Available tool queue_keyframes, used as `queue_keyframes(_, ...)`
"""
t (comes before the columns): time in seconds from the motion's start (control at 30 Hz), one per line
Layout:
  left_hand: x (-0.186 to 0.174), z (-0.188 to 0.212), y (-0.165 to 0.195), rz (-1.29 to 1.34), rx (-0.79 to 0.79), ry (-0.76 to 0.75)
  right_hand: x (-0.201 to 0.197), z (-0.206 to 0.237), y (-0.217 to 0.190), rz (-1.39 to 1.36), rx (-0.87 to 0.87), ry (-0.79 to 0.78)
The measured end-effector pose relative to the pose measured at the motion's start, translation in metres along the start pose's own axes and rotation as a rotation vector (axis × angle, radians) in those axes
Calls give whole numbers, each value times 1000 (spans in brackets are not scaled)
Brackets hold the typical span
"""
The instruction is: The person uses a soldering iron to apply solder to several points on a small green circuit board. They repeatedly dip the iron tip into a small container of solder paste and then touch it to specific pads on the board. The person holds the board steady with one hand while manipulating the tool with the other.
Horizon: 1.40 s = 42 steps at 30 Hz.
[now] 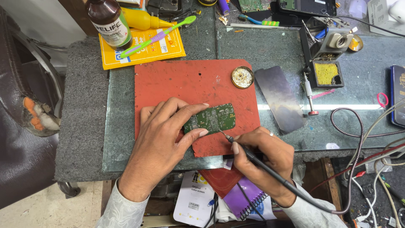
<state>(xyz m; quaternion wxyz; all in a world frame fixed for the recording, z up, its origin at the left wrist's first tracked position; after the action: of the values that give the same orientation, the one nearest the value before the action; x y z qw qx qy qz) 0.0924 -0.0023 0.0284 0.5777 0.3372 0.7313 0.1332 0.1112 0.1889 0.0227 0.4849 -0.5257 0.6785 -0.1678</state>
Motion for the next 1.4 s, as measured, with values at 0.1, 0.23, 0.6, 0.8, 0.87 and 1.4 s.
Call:
queue_keyframes(0.1, 1, 0, -2, 6, -16, -4, -2, 6, 20, -51, 201, 40)
queue_keyframes(0.23, 0, 0, -1, 1, 0, 3, 0, 7, 21, -90, 160, 36)
queue_keyframes(0.6, 2, 1, -4, 24, -31, -15, 0, 8, 16, -37, 96, 52)
queue_keyframes(0.8, -4, 2, -1, 11, 11, 22, 4, 6, 15, -9, 84, 62)
queue_keyframes(0.87, -4, 2, -1, 23, 14, 19, 5, 6, 12, -8, 64, 53)
queue_keyframes(1.4, -1, 0, -1, 18, 5, 6, 5, 5, 8, -62, 32, 24)
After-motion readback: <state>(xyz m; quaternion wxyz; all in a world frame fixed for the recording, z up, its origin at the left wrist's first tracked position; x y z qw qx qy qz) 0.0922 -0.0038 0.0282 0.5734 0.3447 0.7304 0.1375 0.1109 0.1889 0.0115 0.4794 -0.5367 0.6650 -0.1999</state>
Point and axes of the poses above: each hand's wrist, its own z-axis away from the middle knuckle, its own x-axis out of the palm, y = z × x, the point moved 9 cm from there along -z, towards the middle knuckle, and after that the axes turned 6 degrees about -z, right-handed, at the moved point
